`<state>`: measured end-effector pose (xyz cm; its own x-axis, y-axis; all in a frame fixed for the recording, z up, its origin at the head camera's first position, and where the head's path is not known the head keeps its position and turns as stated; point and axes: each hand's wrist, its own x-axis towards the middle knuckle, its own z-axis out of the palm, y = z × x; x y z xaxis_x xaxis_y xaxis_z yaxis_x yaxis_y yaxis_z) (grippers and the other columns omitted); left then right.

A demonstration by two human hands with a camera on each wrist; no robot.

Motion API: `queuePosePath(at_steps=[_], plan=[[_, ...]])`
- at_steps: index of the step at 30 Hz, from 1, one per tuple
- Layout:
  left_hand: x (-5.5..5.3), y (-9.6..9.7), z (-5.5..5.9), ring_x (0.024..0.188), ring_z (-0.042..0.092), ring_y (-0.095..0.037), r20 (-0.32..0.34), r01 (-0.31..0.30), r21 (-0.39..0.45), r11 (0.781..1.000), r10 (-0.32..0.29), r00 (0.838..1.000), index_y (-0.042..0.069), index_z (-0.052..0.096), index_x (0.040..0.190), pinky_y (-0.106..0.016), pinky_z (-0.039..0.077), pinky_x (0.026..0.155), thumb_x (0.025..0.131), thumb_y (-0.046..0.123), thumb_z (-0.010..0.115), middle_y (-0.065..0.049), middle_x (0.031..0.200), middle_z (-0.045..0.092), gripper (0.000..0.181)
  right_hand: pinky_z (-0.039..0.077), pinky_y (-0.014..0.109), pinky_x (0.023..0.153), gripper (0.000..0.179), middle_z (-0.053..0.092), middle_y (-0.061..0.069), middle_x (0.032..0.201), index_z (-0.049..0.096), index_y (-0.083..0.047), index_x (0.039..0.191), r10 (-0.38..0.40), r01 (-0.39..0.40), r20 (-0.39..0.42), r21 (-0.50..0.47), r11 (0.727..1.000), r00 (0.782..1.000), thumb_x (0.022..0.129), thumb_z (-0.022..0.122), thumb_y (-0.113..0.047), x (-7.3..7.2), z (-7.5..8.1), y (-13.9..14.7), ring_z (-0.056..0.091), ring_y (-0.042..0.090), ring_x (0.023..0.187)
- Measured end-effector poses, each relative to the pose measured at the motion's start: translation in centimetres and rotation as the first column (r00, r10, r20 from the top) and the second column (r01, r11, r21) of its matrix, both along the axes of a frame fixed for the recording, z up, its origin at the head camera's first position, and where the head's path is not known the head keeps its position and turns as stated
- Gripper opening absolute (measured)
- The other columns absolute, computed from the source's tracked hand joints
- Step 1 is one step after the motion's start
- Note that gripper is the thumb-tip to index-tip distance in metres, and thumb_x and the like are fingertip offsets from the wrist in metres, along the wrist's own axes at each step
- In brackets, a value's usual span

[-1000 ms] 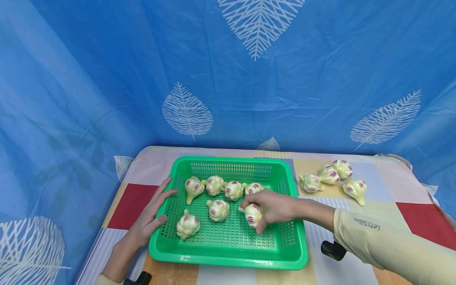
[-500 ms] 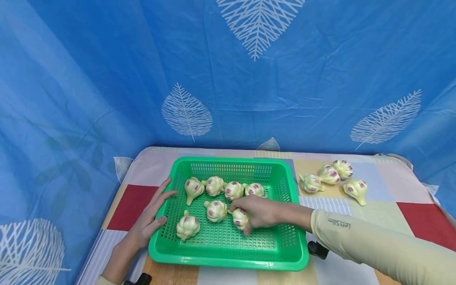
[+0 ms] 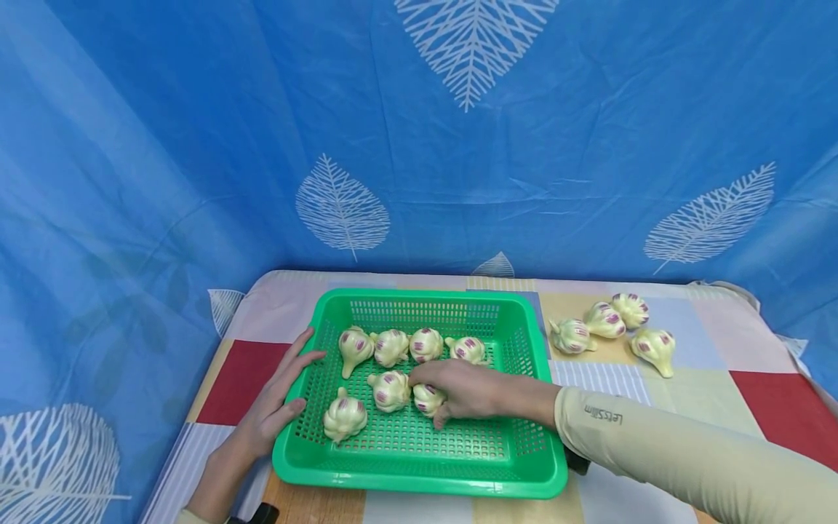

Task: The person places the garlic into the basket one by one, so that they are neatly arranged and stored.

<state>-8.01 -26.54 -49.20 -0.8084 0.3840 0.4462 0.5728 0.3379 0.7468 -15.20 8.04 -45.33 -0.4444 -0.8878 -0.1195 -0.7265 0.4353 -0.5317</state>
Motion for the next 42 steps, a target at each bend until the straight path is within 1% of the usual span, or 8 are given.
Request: queuePosePath(at_steps=[7, 14, 17, 21, 29, 36, 40, 42], plan=[[0.1, 0.0, -0.1, 0.151, 0.012, -0.031, -0.006, 0.009, 0.016, 1.000, -0.009, 1.000, 0.001, 0.044, 0.148, -0.021, 0.020, 0.111, 0.088, 0.015, 0.048, -0.020, 0.165, 0.012, 0.061, 0.045, 0.027, 0.101, 0.078, 0.059, -0.001, 0.134, 0.055, -0.011, 0.137, -0.019, 0.020, -0.057, 0.013, 1.000, 0.998, 0.071, 0.090, -0.033, -0.2, 0.3, 0.0, 0.057, 0.012, 0.121], [0.1, -0.1, 0.0, 0.151, 0.011, -0.031, -0.009, 0.007, 0.017, 1.000, -0.006, 1.000, 0.000, 0.044, 0.148, -0.021, 0.020, 0.111, 0.089, 0.015, 0.047, -0.020, 0.165, 0.012, 0.060, 0.051, 0.023, 0.082, 0.075, 0.061, -0.001, 0.122, 0.056, -0.006, 0.135, -0.030, 0.030, -0.062, -0.001, 1.000, 0.998, 0.073, 0.090, -0.029, -0.3, 1.4, 0.6, 0.060, 0.006, 0.096], [0.1, -0.1, 0.0, 0.151, 0.011, -0.031, -0.009, 0.005, 0.016, 1.000, -0.005, 1.000, 0.000, 0.044, 0.148, -0.021, 0.020, 0.111, 0.089, 0.015, 0.047, -0.020, 0.165, 0.012, 0.060, 0.050, 0.034, 0.094, 0.077, 0.060, 0.004, 0.132, 0.054, -0.004, 0.139, -0.050, 0.051, -0.072, 0.007, 0.999, 0.996, 0.075, 0.089, -0.028, -0.2, 2.2, 1.0, 0.061, 0.013, 0.111], [0.1, -0.1, 0.0, 0.151, 0.011, -0.031, -0.006, 0.002, 0.015, 1.000, -0.002, 1.000, -0.001, 0.044, 0.147, -0.021, 0.020, 0.111, 0.089, 0.015, 0.047, -0.020, 0.165, 0.012, 0.060, 0.039, 0.050, 0.108, 0.080, 0.053, 0.010, 0.146, 0.051, -0.005, 0.145, -0.080, 0.082, -0.068, 0.028, 0.996, 0.994, 0.078, 0.088, -0.030, 0.1, 3.6, 1.6, 0.050, 0.024, 0.134], [0.5, -0.1, 0.1, 0.151, 0.012, -0.030, 0.009, -0.008, 0.017, 1.000, 0.008, 1.000, 0.001, 0.044, 0.148, -0.020, 0.021, 0.110, 0.088, 0.013, 0.047, -0.020, 0.165, 0.012, 0.061, 0.044, 0.045, 0.105, 0.066, 0.056, 0.010, 0.143, 0.057, -0.006, 0.140, -0.116, 0.111, -0.092, -0.064, 0.992, 0.989, 0.090, 0.073, -0.046, 0.8, 5.2, 4.1, 0.051, 0.025, 0.133], [0.4, 0.0, 0.0, 0.151, 0.013, -0.029, 0.014, -0.008, 0.004, 1.000, 0.008, 1.000, 0.000, 0.044, 0.147, -0.021, 0.026, 0.109, 0.087, 0.013, 0.048, -0.018, 0.166, 0.013, 0.062, 0.042, 0.049, 0.106, 0.062, 0.051, 0.008, 0.149, 0.056, -0.011, 0.142, -0.240, 0.218, -0.140, -0.157, 0.963, 0.961, 0.096, 0.062, -0.052, 3.0, 5.6, 7.5, 0.045, 0.025, 0.139], [0.2, 0.1, 0.1, 0.151, 0.013, -0.030, 0.006, -0.007, -0.004, 1.000, 0.007, 1.000, 0.000, 0.044, 0.147, -0.022, 0.027, 0.109, 0.087, 0.014, 0.049, -0.018, 0.166, 0.013, 0.062, 0.041, 0.052, 0.105, 0.058, 0.047, 0.006, 0.153, 0.055, -0.013, 0.145, -0.331, 0.287, -0.160, -0.248, 0.925, 0.930, 0.096, 0.066, -0.044, 4.7, 4.6, 9.6, 0.041, 0.026, 0.142], [0.2, 0.1, 0.2, 0.151, 0.013, -0.030, 0.003, -0.005, -0.004, 1.000, 0.005, 1.000, 0.000, 0.044, 0.147, -0.022, 0.026, 0.109, 0.088, 0.015, 0.049, -0.018, 0.166, 0.013, 0.062, 0.039, 0.046, 0.108, 0.060, 0.043, 0.002, 0.156, 0.052, -0.015, 0.148, -0.369, 0.314, -0.184, -0.271, 0.910, 0.911, 0.096, 0.068, -0.040, 5.5, 3.9, 10.5, 0.038, 0.025, 0.144]])
